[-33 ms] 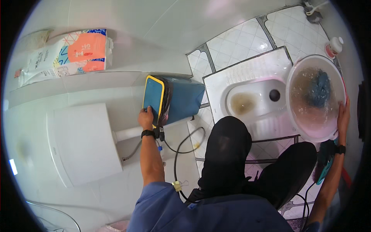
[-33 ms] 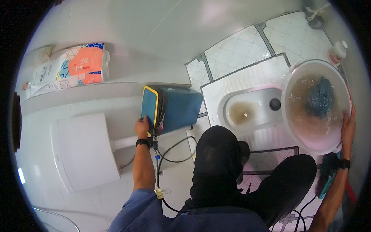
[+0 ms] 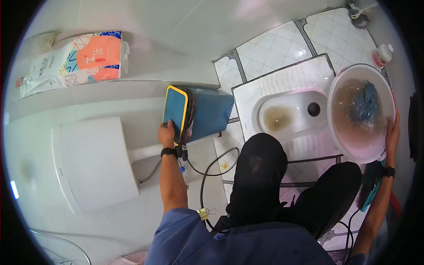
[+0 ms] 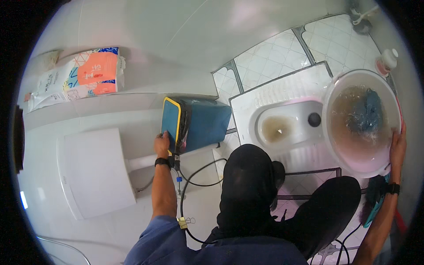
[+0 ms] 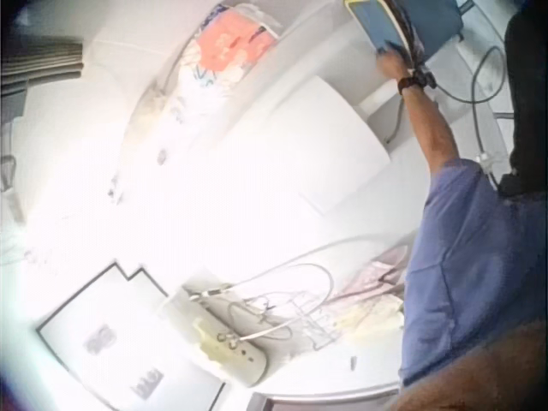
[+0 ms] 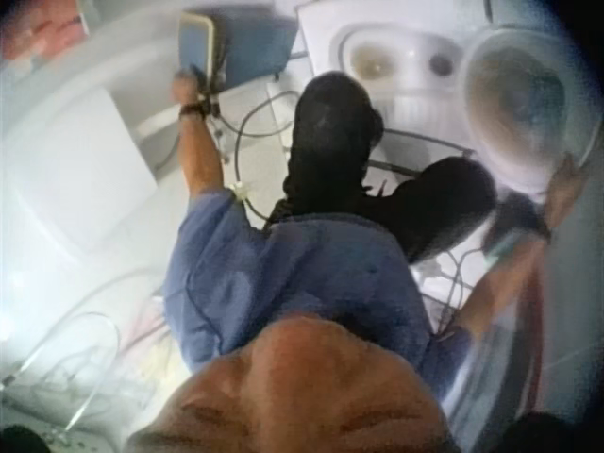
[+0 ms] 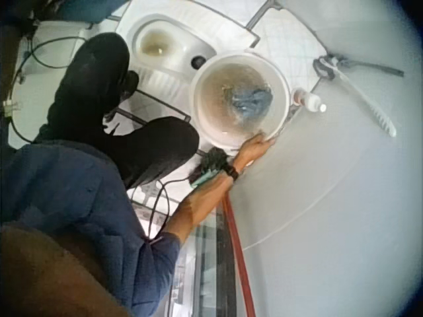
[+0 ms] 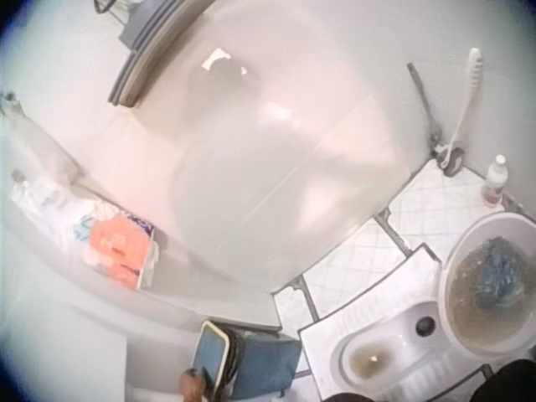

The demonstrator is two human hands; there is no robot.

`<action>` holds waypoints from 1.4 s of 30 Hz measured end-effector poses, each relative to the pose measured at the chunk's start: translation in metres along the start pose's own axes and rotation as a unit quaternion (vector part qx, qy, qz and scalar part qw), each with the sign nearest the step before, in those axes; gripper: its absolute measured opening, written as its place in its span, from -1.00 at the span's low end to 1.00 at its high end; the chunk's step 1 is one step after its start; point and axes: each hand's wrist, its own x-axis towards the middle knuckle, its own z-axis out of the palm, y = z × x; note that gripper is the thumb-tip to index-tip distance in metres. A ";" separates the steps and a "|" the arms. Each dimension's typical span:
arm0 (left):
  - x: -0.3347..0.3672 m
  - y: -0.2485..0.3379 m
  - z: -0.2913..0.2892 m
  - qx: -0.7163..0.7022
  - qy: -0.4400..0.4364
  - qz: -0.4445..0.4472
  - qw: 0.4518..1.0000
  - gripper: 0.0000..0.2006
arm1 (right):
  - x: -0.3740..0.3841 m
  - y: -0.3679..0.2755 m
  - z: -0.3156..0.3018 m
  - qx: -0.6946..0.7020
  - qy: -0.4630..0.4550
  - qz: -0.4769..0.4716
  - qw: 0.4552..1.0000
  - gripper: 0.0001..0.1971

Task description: The person cleans a bathroom floor and surfaces with a cloth, periodically rinsing and wringing the cloth in a bucket of water, and then picks up a brush to scrub the water in the bucket.

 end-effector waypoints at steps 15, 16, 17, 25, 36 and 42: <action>-0.039 0.026 0.018 -0.013 0.146 -0.037 0.989 -0.45 | -0.003 -0.025 -0.002 -0.025 0.014 -0.002 1.000 -0.55; -0.036 0.035 0.017 -0.015 0.110 -0.015 0.994 -0.48 | -0.004 -0.019 -0.004 -0.010 0.014 -0.009 1.000 -0.57; -0.033 0.046 0.013 -0.013 0.111 -0.016 0.994 -0.48 | -0.004 -0.022 -0.003 -0.008 0.012 -0.010 1.000 -0.57; 0.007 0.144 0.016 -0.098 0.172 0.082 0.977 -0.53 | -0.005 -0.023 -0.007 0.019 -0.009 0.038 0.999 -0.60; 0.024 0.192 0.016 -0.046 0.172 0.132 0.975 -0.58 | -0.003 -0.023 -0.003 -0.007 -0.003 0.036 0.999 -0.58; 0.051 0.247 0.011 -0.078 0.216 0.238 0.944 -0.60 | -0.004 -0.021 -0.007 -0.037 0.016 0.020 0.999 -0.58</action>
